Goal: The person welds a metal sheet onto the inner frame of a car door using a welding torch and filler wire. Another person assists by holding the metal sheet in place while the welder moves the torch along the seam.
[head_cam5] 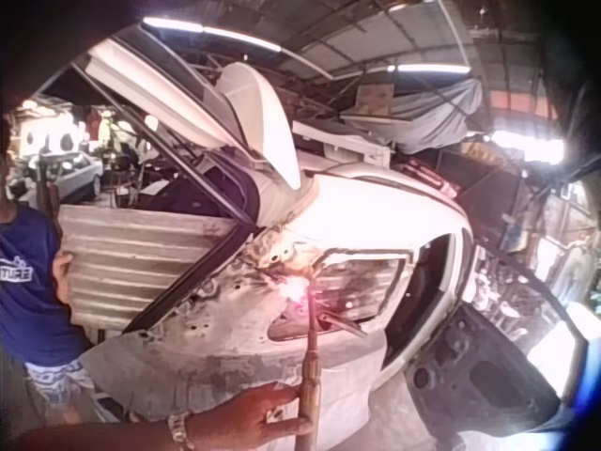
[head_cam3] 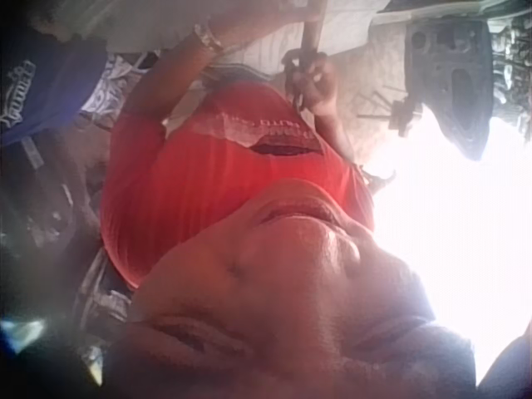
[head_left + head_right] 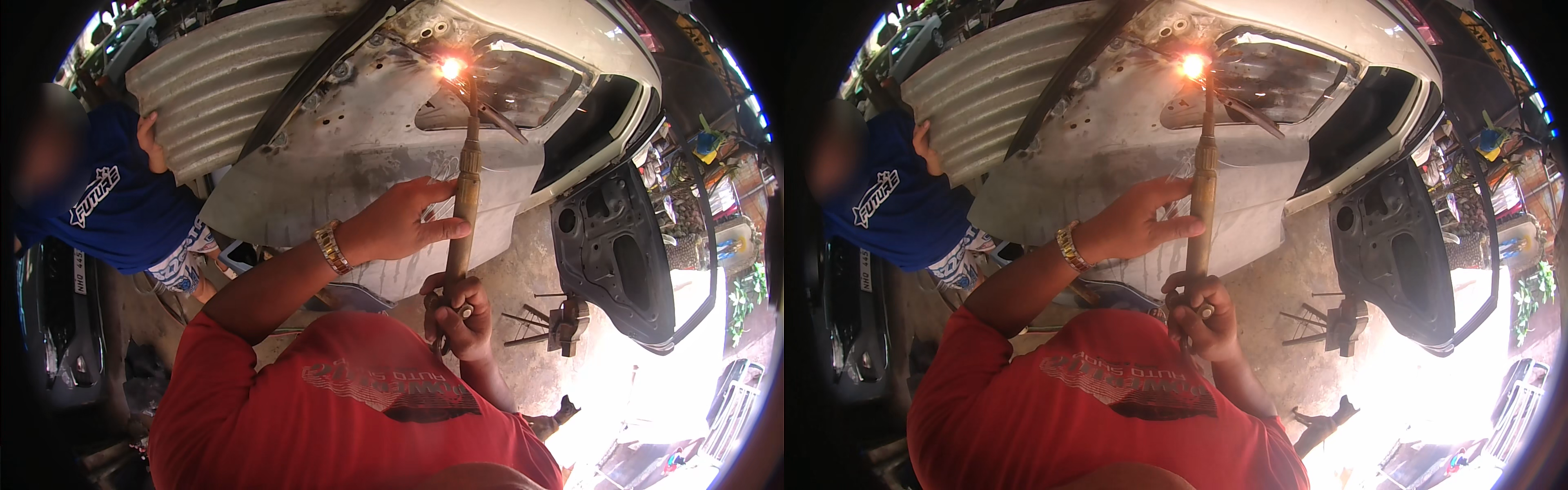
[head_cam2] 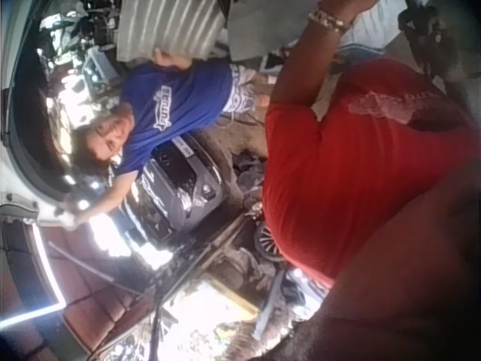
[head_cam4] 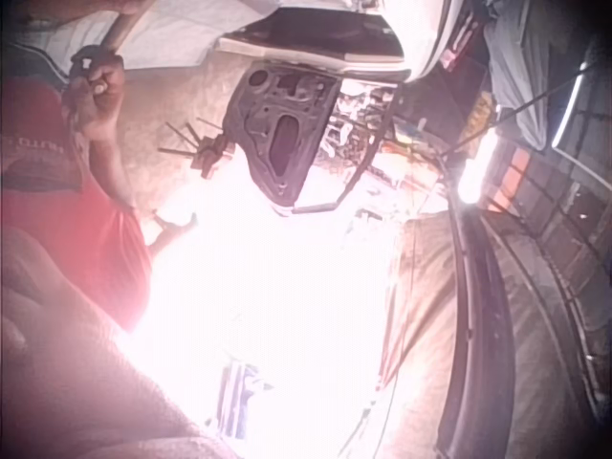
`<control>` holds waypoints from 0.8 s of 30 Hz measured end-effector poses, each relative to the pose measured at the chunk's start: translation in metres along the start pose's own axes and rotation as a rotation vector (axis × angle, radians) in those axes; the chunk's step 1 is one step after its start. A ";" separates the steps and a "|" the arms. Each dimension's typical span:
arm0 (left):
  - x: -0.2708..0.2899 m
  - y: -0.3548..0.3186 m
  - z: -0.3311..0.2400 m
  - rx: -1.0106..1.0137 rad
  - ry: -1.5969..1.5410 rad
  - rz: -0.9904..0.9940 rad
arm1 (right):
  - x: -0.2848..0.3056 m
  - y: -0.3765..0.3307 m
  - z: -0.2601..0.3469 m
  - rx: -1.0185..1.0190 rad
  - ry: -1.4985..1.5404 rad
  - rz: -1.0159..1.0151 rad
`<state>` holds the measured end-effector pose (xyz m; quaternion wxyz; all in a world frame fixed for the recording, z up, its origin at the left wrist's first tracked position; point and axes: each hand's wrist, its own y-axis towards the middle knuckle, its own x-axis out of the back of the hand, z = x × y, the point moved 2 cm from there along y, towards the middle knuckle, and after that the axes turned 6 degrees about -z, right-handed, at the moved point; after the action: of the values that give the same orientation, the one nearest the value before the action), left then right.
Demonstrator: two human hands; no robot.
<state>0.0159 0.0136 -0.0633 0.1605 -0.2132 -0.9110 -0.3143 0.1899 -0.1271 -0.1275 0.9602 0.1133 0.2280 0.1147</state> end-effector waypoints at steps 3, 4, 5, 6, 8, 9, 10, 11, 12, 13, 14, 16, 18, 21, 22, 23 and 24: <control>0.001 0.000 -0.001 -0.008 0.003 -0.007 | 0.001 0.000 -0.001 -0.002 0.003 -0.001; 0.001 -0.001 0.000 -0.012 0.002 -0.013 | 0.001 -0.001 -0.002 -0.004 0.002 -0.004; 0.000 -0.001 -0.001 -0.011 0.000 -0.019 | 0.000 -0.001 -0.002 -0.005 0.002 -0.008; -0.001 -0.001 -0.001 -0.011 -0.002 -0.023 | 0.001 -0.001 -0.003 -0.006 -0.008 -0.011; -0.001 -0.001 -0.001 -0.005 -0.004 -0.021 | 0.002 -0.002 -0.004 -0.009 -0.028 -0.019; 0.000 0.000 0.000 0.000 -0.005 -0.014 | 0.002 -0.001 -0.003 -0.008 -0.029 -0.018; 0.000 0.000 0.000 0.006 -0.006 -0.007 | 0.002 -0.001 -0.003 -0.008 -0.029 -0.018; 0.000 0.000 0.000 0.003 -0.006 -0.008 | 0.001 -0.001 -0.002 -0.007 -0.030 -0.017; 0.000 -0.001 0.000 0.000 -0.006 -0.009 | 0.000 -0.001 -0.001 -0.002 -0.024 -0.014; 0.000 -0.001 0.000 -0.004 -0.006 -0.010 | -0.001 -0.001 -0.001 0.003 -0.018 -0.011; -0.001 -0.001 0.000 -0.003 -0.007 -0.008 | -0.001 -0.001 -0.001 0.008 -0.012 -0.009; -0.001 -0.001 0.000 0.001 -0.006 -0.006 | 0.000 -0.001 -0.002 0.009 -0.003 -0.009; -0.001 0.000 0.000 -0.001 -0.009 -0.005 | 0.000 -0.001 -0.002 0.007 0.005 -0.010; -0.001 0.000 0.000 0.005 -0.013 -0.005 | 0.000 -0.001 -0.001 0.005 0.007 -0.007; -0.001 0.000 -0.001 0.009 -0.015 -0.005 | 0.000 0.000 -0.001 0.009 0.002 -0.003; -0.001 0.000 -0.001 0.011 -0.023 -0.006 | 0.001 0.000 -0.001 0.013 -0.003 0.001; -0.001 -0.001 -0.001 0.014 -0.032 -0.007 | 0.000 -0.001 -0.001 0.007 -0.002 -0.003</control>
<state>0.0164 0.0123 -0.0637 0.1461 -0.2140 -0.9164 -0.3050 0.1899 -0.1276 -0.1291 0.9602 0.1166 0.2275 0.1121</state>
